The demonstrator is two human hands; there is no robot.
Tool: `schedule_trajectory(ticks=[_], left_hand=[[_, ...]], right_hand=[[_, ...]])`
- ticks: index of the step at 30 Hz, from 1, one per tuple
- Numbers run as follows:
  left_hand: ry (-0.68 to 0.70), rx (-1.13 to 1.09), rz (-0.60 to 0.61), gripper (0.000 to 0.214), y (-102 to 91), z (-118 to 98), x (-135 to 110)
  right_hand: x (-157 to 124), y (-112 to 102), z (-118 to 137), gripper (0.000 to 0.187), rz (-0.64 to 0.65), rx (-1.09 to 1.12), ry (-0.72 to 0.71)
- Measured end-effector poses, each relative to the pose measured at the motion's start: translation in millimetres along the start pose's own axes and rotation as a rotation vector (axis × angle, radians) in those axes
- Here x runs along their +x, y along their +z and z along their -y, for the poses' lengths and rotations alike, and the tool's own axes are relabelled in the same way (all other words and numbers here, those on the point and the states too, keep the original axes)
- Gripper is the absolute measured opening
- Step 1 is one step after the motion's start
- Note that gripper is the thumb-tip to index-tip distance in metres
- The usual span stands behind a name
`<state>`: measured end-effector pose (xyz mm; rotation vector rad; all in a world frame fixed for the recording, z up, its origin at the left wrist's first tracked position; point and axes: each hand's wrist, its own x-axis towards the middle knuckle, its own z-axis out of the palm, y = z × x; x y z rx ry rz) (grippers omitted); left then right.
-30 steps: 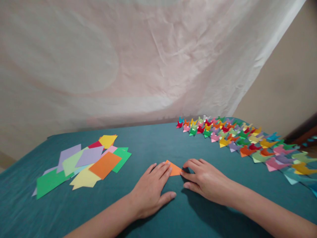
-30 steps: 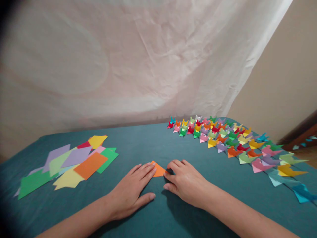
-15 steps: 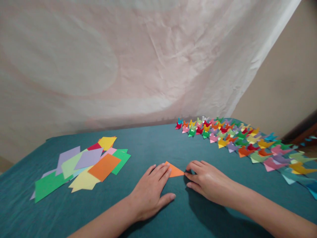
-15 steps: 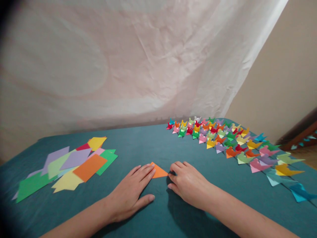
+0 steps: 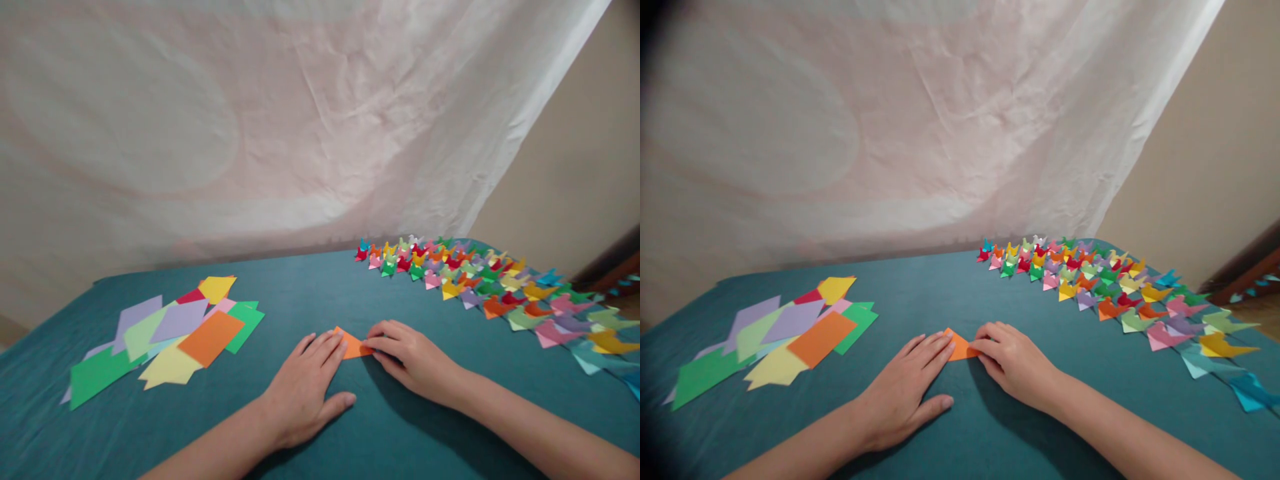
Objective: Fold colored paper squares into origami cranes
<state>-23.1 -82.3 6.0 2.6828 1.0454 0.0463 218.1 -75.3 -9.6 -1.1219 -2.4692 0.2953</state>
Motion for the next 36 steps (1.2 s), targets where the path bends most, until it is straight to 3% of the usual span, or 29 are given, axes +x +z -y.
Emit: schedule_trajectory(ticks=[8,16,24,36], left_hand=[[0.03,0.003,-0.048,0.064,2.2,2.0,0.1],[0.007,0.017,-0.093,0.063,0.9,0.7,-1.0],[0.011,0.056,-0.048,0.063,-1.7,0.2,-3.1],[0.043,0.083,-0.063,0.061,-3.2,3.8,-8.6]], right_hand=[[1.4,9.2,11.7,0.028,-0.012,-0.011,-0.105],[3.4,11.4,13.1,0.03,0.037,-0.056,-0.089],[3.5,7.4,16.9,0.032,0.071,-0.088,-0.076],[2.3,8.4,16.2,0.033,0.051,-0.115,-0.103]])
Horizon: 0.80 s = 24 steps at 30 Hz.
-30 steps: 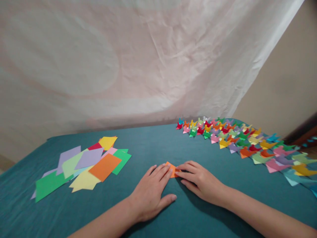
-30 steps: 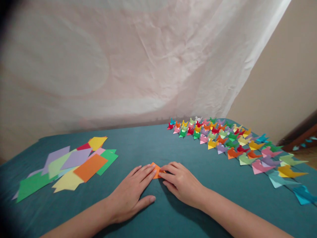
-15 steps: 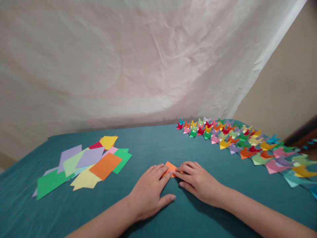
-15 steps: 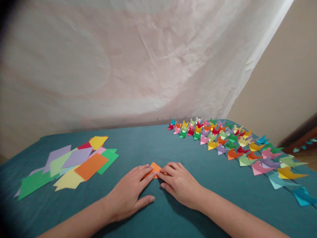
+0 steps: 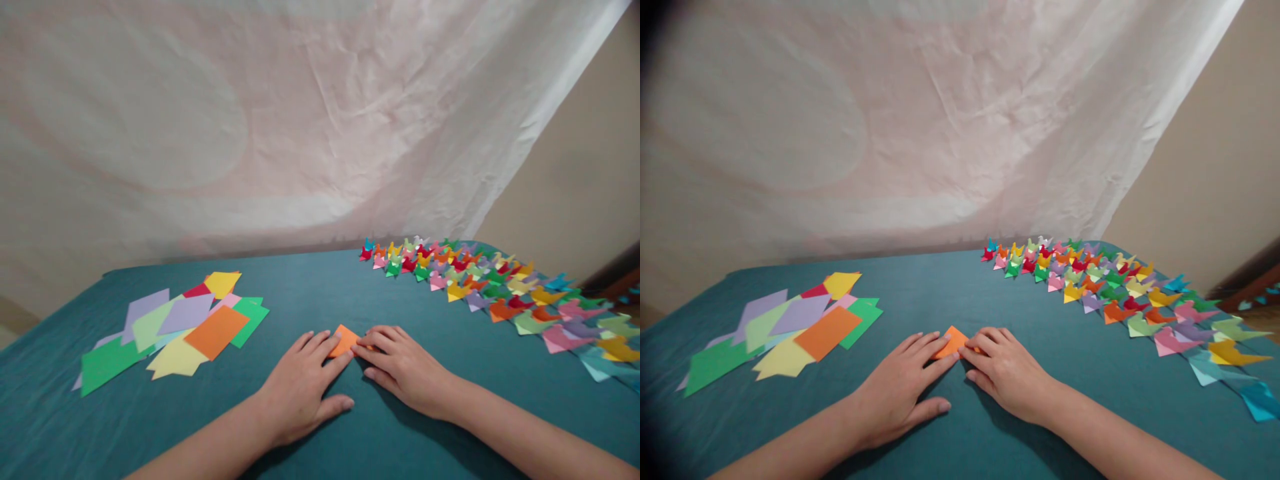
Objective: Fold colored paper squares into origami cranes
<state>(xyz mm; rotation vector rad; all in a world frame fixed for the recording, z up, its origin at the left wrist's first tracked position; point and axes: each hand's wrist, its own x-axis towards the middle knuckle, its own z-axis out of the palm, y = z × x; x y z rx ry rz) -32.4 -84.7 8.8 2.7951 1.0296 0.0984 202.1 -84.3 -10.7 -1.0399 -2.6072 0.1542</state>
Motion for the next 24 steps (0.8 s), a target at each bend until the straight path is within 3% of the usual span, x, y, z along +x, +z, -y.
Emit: schedule_trajectory(ticks=[5,24], left_hand=[[0.0,-0.004,-0.04,0.06,-1.5,0.4,-0.7],[-0.125,0.093,-0.011,0.05,-25.6,-6.4,-10.4]], right_hand=[[0.5,-0.5,0.9,0.033,-0.002,-0.016,-0.009],[1.3,-0.9,-0.3,0.035,0.019,-0.02,-0.012]])
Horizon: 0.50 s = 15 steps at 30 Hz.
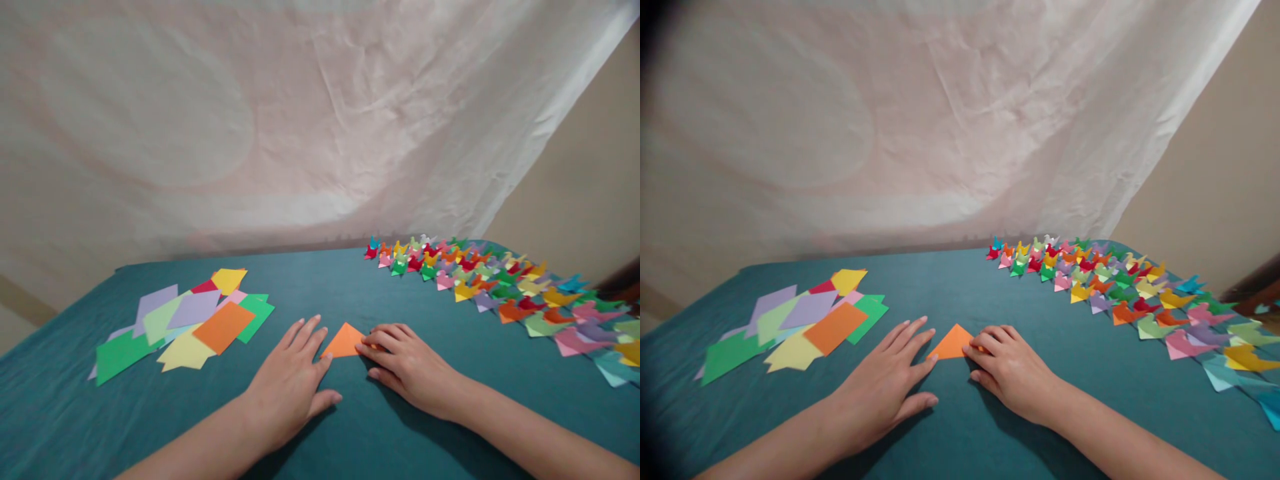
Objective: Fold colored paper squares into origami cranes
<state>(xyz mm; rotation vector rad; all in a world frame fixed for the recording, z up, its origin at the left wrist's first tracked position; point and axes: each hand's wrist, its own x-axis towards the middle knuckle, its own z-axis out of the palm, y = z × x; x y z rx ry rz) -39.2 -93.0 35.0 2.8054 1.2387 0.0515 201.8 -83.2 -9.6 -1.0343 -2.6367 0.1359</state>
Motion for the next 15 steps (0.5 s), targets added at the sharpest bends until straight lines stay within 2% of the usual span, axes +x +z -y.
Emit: schedule_trajectory(ticks=[4,9,15], left_hand=[[0.001,0.035,-0.025,0.044,-1.7,-0.7,-2.4],[-0.015,0.082,0.045,0.028,-7.1,-1.2,-4.9],[0.02,-0.054,0.096,0.02,-8.1,18.5,-3.1]], right_hand=[[-0.2,-0.2,-0.2,0.033,-0.018,0.009,-0.011],[-0.3,0.0,0.4,0.031,-0.02,0.011,-0.012],[-0.7,1.9,-0.4,0.032,-0.009,0.014,-0.011]])
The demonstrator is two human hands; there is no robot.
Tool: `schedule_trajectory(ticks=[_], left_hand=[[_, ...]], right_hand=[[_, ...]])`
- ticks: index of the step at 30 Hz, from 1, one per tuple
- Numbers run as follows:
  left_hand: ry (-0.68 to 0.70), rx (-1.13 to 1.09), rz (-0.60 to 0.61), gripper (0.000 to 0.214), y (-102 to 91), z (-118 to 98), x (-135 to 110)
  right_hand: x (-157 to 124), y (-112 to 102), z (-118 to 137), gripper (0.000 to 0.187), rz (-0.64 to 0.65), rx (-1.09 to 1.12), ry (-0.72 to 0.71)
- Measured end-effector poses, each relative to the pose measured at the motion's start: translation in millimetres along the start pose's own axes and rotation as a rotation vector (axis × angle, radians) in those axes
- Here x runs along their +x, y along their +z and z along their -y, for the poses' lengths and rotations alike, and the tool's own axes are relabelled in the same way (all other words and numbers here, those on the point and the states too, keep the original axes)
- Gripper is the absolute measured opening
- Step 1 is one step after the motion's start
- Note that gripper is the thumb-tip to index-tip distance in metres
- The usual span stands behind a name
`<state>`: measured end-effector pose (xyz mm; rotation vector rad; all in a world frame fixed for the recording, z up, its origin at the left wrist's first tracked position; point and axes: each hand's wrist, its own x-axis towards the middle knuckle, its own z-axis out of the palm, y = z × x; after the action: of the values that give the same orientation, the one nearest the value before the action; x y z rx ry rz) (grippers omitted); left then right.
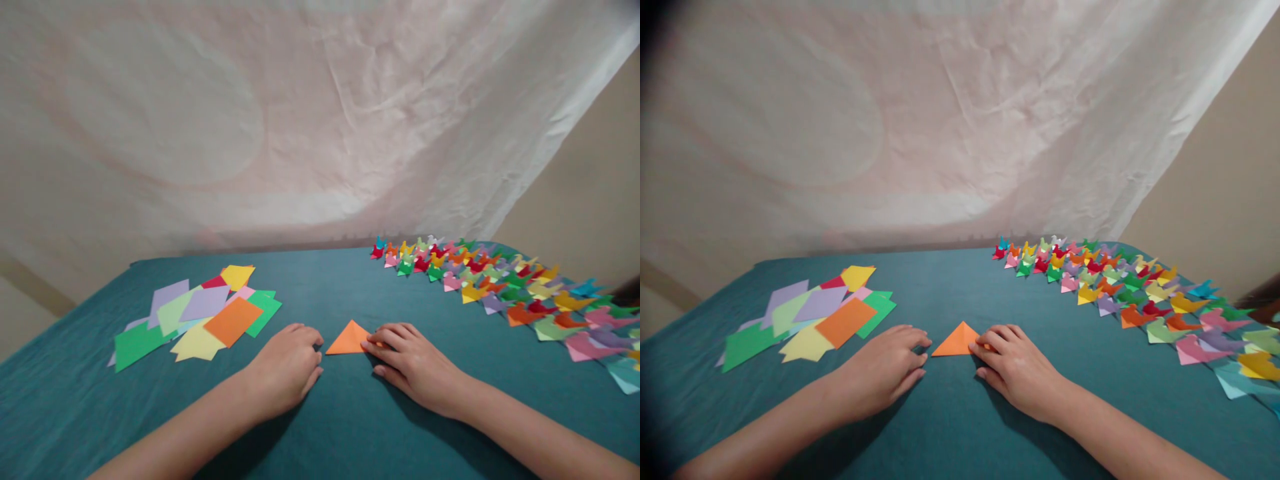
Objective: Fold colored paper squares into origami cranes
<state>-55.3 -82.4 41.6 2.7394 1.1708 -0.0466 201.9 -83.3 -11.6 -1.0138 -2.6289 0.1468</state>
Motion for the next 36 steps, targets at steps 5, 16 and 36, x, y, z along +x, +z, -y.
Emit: schedule_trajectory(ticks=[5,16,36], left_hand=[[-0.068,-0.274,-0.083,0.018,2.9,20.5,9.1],[-0.167,-0.354,-0.194,0.046,21.2,-4.2,37.6],[0.052,-0.604,-0.519,0.026,54.6,-18.6,39.7]], right_hand=[[-2.2,-0.2,0.6,0.032,-0.043,0.042,-0.003],[-6.9,2.1,-1.9,0.044,-0.154,0.192,0.176],[-10.6,-2.0,-1.6,0.027,-0.185,0.329,0.058]])
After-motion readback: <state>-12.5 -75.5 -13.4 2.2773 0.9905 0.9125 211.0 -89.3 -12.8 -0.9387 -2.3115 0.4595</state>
